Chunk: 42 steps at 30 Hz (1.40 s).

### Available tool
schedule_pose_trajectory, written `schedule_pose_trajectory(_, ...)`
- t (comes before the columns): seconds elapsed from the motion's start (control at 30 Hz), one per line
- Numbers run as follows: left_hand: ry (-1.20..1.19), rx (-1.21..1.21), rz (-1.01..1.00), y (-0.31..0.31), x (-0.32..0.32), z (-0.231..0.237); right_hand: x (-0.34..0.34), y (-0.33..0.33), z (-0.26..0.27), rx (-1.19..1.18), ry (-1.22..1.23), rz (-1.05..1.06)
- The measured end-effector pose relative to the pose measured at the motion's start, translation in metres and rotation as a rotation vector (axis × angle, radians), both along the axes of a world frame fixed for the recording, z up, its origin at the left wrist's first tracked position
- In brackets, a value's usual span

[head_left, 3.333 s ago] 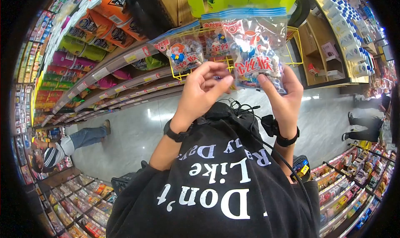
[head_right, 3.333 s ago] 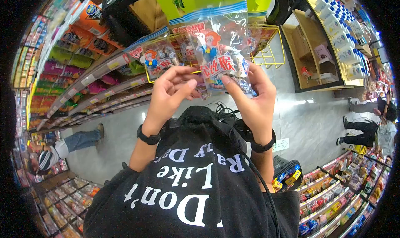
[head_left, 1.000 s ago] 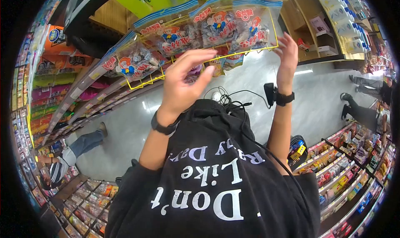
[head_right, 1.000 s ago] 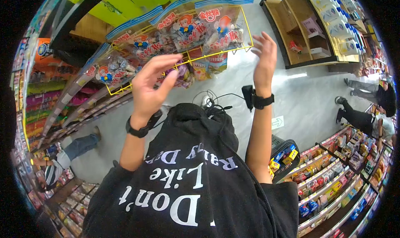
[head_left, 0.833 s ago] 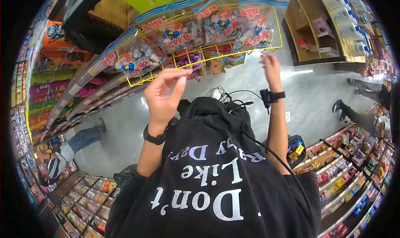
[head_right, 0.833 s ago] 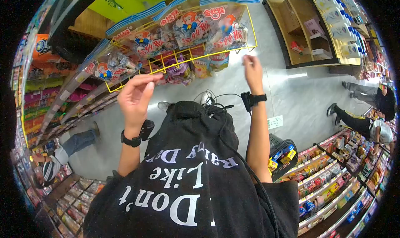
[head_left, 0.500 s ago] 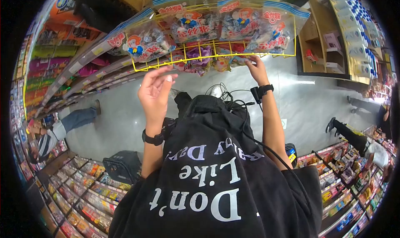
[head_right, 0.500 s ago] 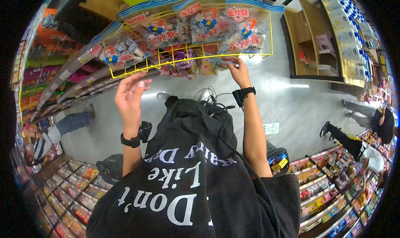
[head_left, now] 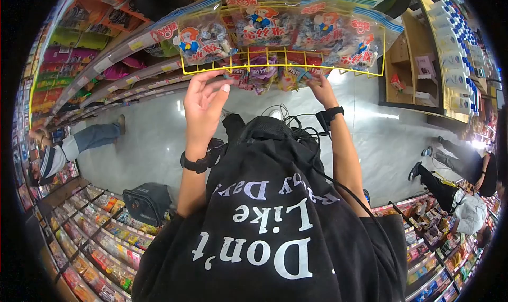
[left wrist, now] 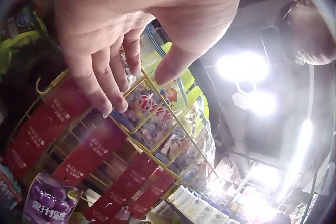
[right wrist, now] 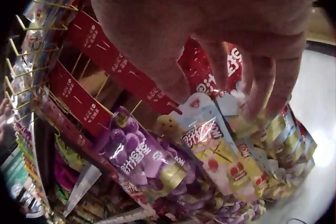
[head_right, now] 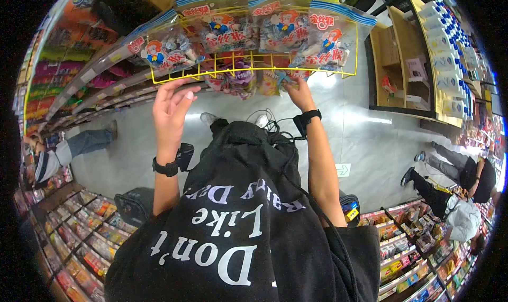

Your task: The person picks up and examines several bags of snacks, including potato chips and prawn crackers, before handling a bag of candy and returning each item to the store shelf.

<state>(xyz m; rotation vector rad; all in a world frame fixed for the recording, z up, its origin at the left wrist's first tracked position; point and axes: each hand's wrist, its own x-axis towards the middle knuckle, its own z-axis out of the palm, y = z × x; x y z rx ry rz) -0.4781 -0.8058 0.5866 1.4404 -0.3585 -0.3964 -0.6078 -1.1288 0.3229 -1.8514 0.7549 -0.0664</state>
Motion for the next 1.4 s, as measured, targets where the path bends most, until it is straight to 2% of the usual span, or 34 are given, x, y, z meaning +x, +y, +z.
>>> schedule_pose_trajectory(0.17, -0.013, 0.027, -0.022, 0.002, 0.000, 0.001, 0.012, 0.011, -0.045, 0.191, 0.023, 0.051)
schedule_pose_trajectory(0.27, -0.038, 0.070, -0.049, 0.009, -0.001, 0.003, 0.023, 0.009, -0.050, 0.249, 0.062, 0.158)
schedule_pose_trajectory(0.37, -0.020, 0.088, -0.030, 0.017, -0.002, 0.001, 0.035, 0.013, -0.021, 0.127, -0.074, 0.378)
schedule_pose_trajectory(0.47, 0.011, 0.105, 0.000, 0.027, -0.003, -0.004, 0.056, 0.036, 0.009, -0.016, -0.228, 0.389)
schedule_pose_trajectory(0.57, 0.023, 0.122, 0.002, 0.034, -0.004, -0.004, 0.080, 0.044, 0.025, 0.216, -0.047, 0.447)
schedule_pose_trajectory(0.7, 0.029, 0.128, 0.016, 0.041, -0.002, -0.005, 0.094, 0.063, 0.056, 0.099, 0.029, 0.428)
schedule_pose_trajectory(0.77, 0.024, 0.133, 0.027, 0.045, -0.001, -0.007, 0.101, 0.066, 0.064, 0.148, 0.188, 0.475)
schedule_pose_trajectory(0.83, 0.033, 0.146, 0.040, 0.048, -0.001, -0.008, 0.101, 0.068, 0.055, 0.175, 0.102, 0.460)
schedule_pose_trajectory(0.9, 0.051, 0.148, 0.050, 0.052, -0.001, -0.010, 0.098, 0.066, 0.016, 0.110, 0.090, 0.468)
schedule_pose_trajectory(0.97, 0.075, 0.137, 0.054, 0.054, -0.001, -0.013, 0.098, 0.056, -0.051, -0.050, 0.149, 0.495)
schedule_pose_trajectory(1.07, 0.080, 0.147, 0.038, 0.054, 0.002, -0.013, 0.095, 0.062, -0.016, -0.044, 0.289, 0.499)
schedule_pose_trajectory(1.17, 0.083, 0.137, 0.026, 0.052, 0.005, -0.015, 0.091, 0.060, -0.033, -0.038, 0.229, 0.498)
schedule_pose_trajectory(1.27, 0.093, 0.143, 0.008, 0.048, 0.008, -0.013, 0.083, 0.062, -0.013, 0.066, 0.098, 0.548)
schedule_pose_trajectory(1.37, 0.089, 0.164, -0.019, 0.045, 0.010, -0.014, 0.075, 0.071, 0.009, 0.368, -0.144, 0.468)
schedule_pose_trajectory(1.4, 0.091, 0.163, -0.026, 0.043, 0.011, -0.015, 0.073, 0.070, 0.010, 0.342, -0.113, 0.494)
